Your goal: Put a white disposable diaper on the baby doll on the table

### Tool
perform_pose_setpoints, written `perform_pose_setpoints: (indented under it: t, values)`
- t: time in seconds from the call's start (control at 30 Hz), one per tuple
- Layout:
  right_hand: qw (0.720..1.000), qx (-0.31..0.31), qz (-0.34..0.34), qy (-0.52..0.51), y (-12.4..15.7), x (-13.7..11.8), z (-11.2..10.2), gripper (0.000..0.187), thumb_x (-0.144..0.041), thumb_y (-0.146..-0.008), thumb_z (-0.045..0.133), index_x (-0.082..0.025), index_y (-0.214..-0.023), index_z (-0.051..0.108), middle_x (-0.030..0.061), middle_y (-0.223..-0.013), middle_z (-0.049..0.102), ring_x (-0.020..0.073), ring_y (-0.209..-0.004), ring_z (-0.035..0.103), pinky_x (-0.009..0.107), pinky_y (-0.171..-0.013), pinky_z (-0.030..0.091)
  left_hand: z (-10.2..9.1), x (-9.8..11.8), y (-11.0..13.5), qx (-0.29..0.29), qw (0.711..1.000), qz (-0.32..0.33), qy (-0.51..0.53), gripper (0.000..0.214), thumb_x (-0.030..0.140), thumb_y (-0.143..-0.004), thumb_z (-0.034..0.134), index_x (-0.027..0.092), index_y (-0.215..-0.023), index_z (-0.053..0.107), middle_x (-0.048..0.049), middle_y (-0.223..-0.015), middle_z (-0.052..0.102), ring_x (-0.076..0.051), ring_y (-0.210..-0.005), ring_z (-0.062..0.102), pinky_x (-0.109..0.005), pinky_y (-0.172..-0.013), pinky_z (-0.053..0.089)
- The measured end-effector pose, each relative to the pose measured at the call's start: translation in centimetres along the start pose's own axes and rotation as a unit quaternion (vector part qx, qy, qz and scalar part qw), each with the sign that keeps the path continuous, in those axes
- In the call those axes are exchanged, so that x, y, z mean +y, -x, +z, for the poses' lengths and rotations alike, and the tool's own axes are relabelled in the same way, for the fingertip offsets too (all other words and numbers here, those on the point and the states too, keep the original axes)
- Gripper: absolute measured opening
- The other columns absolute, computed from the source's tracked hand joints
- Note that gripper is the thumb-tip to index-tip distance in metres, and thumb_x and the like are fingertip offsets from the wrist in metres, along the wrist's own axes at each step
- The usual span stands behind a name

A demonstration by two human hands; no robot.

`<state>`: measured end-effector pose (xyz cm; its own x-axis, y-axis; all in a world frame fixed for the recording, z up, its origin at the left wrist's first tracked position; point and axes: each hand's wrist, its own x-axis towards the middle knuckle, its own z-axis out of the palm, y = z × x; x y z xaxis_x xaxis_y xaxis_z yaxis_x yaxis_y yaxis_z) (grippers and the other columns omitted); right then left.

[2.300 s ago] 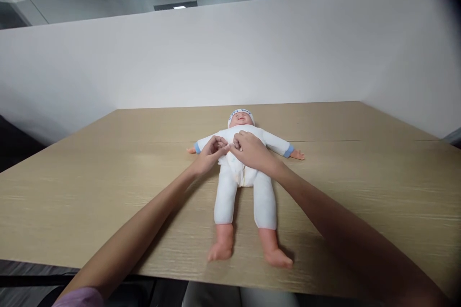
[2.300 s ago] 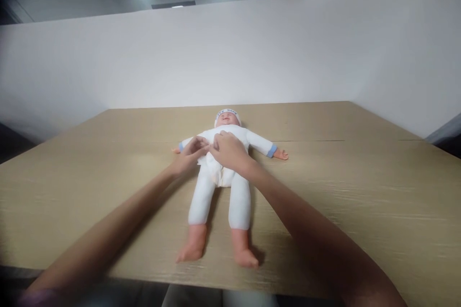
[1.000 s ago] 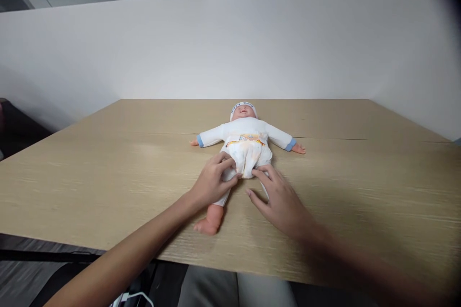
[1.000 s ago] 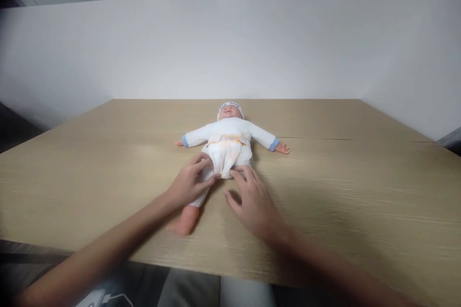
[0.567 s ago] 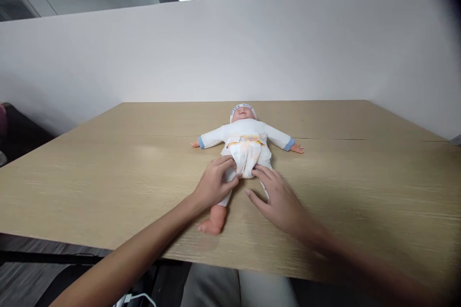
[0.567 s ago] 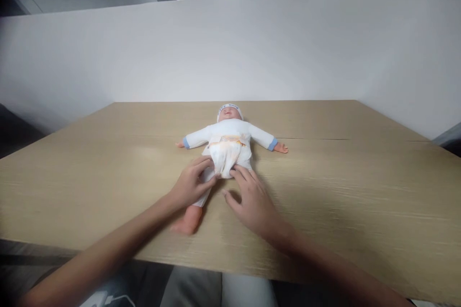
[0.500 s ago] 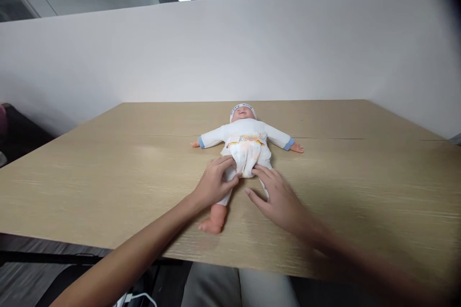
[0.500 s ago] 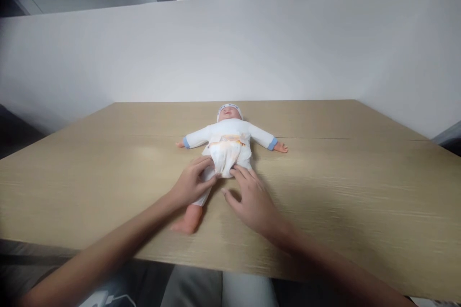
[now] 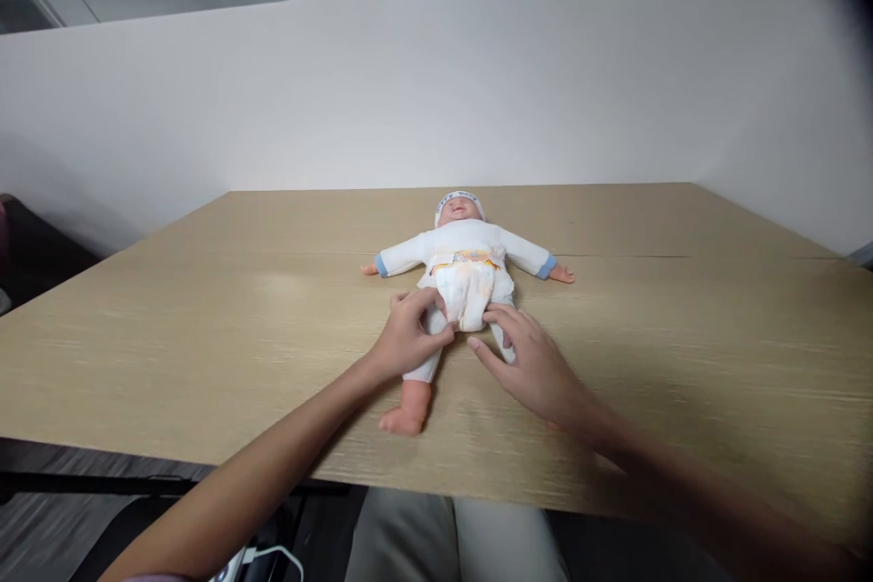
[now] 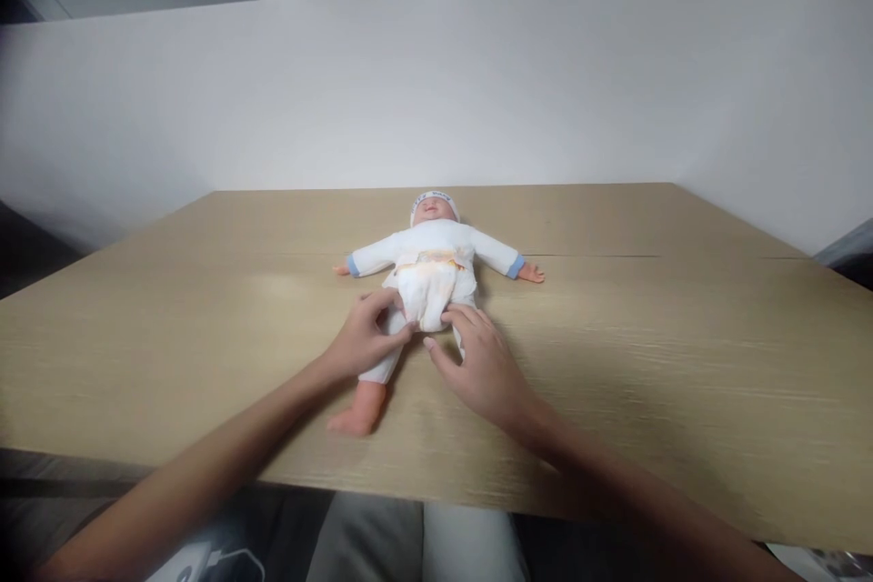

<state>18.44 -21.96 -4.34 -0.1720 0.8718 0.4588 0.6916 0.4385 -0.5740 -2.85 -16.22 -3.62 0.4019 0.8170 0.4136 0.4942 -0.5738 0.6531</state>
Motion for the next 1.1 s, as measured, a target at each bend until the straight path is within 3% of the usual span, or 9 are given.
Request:
perform_pose_setpoints:
  t: [0.17,0.33,0.53,0.6,0.7,0.83,1.0,1.1]
  values:
    - [1.0,-0.006,0.026,-0.009,-0.2,-0.3,-0.4,0.016,-0.032,-0.096,0.065,-0.023,-0.11,0.067,0.0094,-0.124,0.072,0.0299,-0.113,0.066,0.045,-0.096,0.052,-0.2,0.4,0.2,-0.01,1.0,-0.012,0.019,0.01,0.024,-0.086,0.07,0.022,-0.089,0.061,0.0012,-0.093,0.072,-0.021,-0.092,0.063,-0.037,-0.094,0.042]
    - [0.998,-0.044,0.05,-0.001,-0.6,-1.0,-0.8,0.011,-0.031,-0.095,0.064,-0.023,-0.103,0.062,0.0055,-0.103,0.071,0.0254,-0.095,0.065,0.037,-0.081,0.049,0.0,0.2,0.0,-0.018,1.0,-0.006,0.003,0.01,0.026,-0.086,0.068,0.021,-0.092,0.062,0.0003,-0.093,0.071,-0.021,-0.092,0.062,-0.037,-0.094,0.042]
    - [0.994,-0.055,0.093,0.014,-0.8,-0.9,-0.5,0.017,-0.038,-0.094,0.066,-0.024,-0.095,0.056,0.0004,-0.084,0.063,0.0218,-0.077,0.06,0.034,-0.069,0.043,0.1,-0.1,-0.3,-0.023,0.999,-0.012,-0.019,0.016,0.032,-0.087,0.068,0.021,-0.091,0.057,0.0039,-0.076,0.061,-0.019,-0.081,0.056,-0.037,-0.091,0.039]
    - [0.993,-0.041,0.114,-0.007,-0.8,-0.5,-0.3,0.02,-0.041,-0.093,0.066,-0.025,-0.098,0.055,-0.0012,-0.08,0.061,0.0203,-0.071,0.058,0.033,-0.066,0.042,0.0,-0.2,-0.4,-0.027,0.999,-0.022,0.005,0.018,0.035,-0.089,0.068,0.021,-0.089,0.056,0.005,-0.072,0.056,-0.017,-0.074,0.052,-0.034,-0.083,0.039]
    - [0.99,-0.009,0.134,-0.052,-0.9,0.1,-0.4,0.027,-0.043,-0.091,0.067,-0.025,-0.106,0.054,0.0011,-0.092,0.068,0.0186,-0.068,0.058,0.032,-0.064,0.044,-0.1,-0.5,-0.4,-0.031,0.995,-0.063,0.068,0.026,0.04,-0.088,0.071,0.021,-0.089,0.053,0.0067,-0.069,0.047,-0.014,-0.067,0.045,-0.029,-0.07,0.036]
    - [0.984,0.018,0.157,-0.08,-1.3,1.0,-1.4,0.033,-0.044,-0.089,0.07,-0.025,-0.106,0.05,0.0036,-0.1,0.076,0.0201,-0.072,0.065,0.033,-0.068,0.046,0.2,-1.2,-0.4,-0.013,0.978,-0.114,0.172,0.038,0.042,-0.085,0.077,0.023,-0.094,0.046,0.0078,-0.074,0.041,-0.012,-0.066,0.038,-0.026,-0.063,0.032]
    - [0.981,-0.002,0.174,-0.08,-1.7,1.4,-2.5,0.025,-0.048,-0.09,0.069,-0.025,-0.097,0.062,0.0025,-0.095,0.08,0.0214,-0.074,0.07,0.033,-0.07,0.049,0.6,-1.3,-0.1,0.03,0.945,-0.173,0.275,0.051,0.042,-0.076,0.087,0.023,-0.101,0.047,0.0055,-0.084,0.053,-0.011,-0.068,0.046,-0.025,-0.065,0.039]
    - [0.988,-0.011,0.149,-0.044,-1.7,1.1,-2.6,0.021,-0.045,-0.092,0.067,-0.025,-0.094,0.07,0.0024,-0.096,0.081,0.0229,-0.08,0.072,0.035,-0.075,0.05,0.4,-1.3,0.1,0.03,0.952,-0.193,0.235,0.05,0.045,-0.076,0.088,0.02,-0.105,0.055,0.0013,-0.089,0.064,-0.013,-0.071,0.052,-0.026,-0.066,0.041]
